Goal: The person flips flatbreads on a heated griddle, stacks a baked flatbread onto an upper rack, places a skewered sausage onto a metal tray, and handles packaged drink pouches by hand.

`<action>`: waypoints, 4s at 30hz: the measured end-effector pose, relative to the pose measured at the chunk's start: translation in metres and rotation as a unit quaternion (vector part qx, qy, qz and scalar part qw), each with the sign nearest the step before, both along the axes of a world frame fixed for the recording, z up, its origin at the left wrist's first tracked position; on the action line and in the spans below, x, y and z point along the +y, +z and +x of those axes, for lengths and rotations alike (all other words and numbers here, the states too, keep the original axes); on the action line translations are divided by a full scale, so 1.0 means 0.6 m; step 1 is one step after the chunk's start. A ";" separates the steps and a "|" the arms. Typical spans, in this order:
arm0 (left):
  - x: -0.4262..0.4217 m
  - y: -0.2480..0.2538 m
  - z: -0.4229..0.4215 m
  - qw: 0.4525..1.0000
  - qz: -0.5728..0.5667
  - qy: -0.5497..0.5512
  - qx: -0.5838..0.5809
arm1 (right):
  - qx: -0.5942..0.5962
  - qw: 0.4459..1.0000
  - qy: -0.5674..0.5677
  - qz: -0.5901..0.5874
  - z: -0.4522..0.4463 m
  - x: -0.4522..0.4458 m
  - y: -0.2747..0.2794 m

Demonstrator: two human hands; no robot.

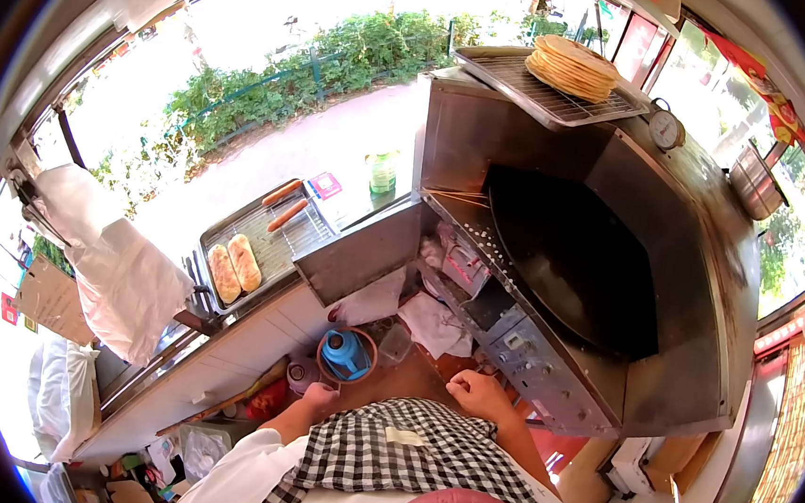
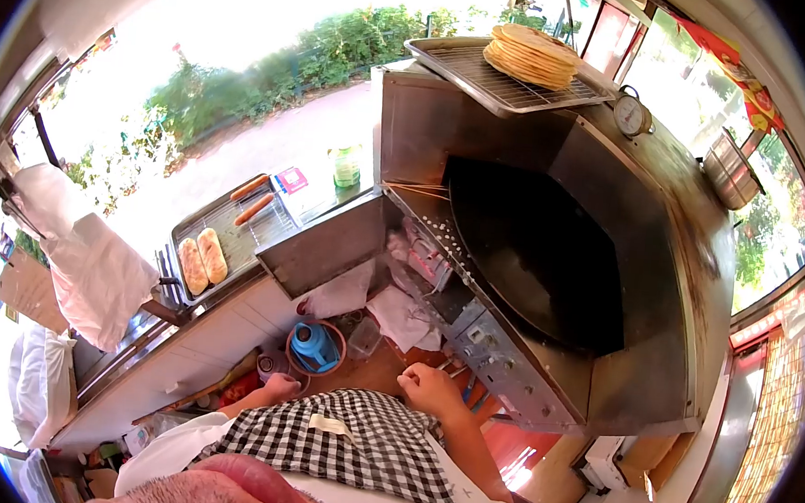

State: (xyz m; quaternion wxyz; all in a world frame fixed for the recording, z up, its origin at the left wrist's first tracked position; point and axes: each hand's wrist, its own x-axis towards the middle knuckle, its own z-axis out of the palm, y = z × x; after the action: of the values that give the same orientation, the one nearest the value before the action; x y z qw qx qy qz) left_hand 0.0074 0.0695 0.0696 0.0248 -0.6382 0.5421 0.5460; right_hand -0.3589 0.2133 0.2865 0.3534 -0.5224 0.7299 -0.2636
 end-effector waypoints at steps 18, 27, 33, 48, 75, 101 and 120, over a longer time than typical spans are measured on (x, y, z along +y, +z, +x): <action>-0.004 0.072 -0.032 0.998 -0.030 -0.046 0.013 | 0.014 1.000 -0.010 0.026 -0.008 0.004 -0.001; -0.012 0.081 -0.045 0.998 -0.020 -0.036 0.057 | 0.010 1.000 -0.009 0.022 -0.014 0.004 -0.008; -0.019 0.067 -0.047 0.997 -0.006 -0.077 0.014 | 0.012 0.999 -0.014 0.028 -0.017 0.009 -0.010; 0.000 0.056 -0.047 0.997 0.005 -0.073 -0.024 | 0.015 0.999 -0.009 0.045 -0.025 0.021 -0.014; -0.002 0.037 -0.060 0.996 -0.015 -0.058 0.068 | 0.030 0.998 -0.042 0.031 -0.021 0.044 -0.017; -0.084 0.010 0.046 0.980 0.037 -0.191 0.029 | -0.016 0.984 -0.165 0.060 0.186 0.096 -0.029; -0.098 -0.189 0.071 0.981 0.098 -0.159 0.058 | -0.065 0.971 -0.193 0.128 0.251 0.183 -0.055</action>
State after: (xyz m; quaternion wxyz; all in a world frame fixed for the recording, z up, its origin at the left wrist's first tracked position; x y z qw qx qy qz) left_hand 0.0498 0.0110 -0.0441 0.1421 -0.5060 0.5808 0.6216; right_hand -0.2081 0.3230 0.2537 0.4064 -0.3044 0.8198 -0.2647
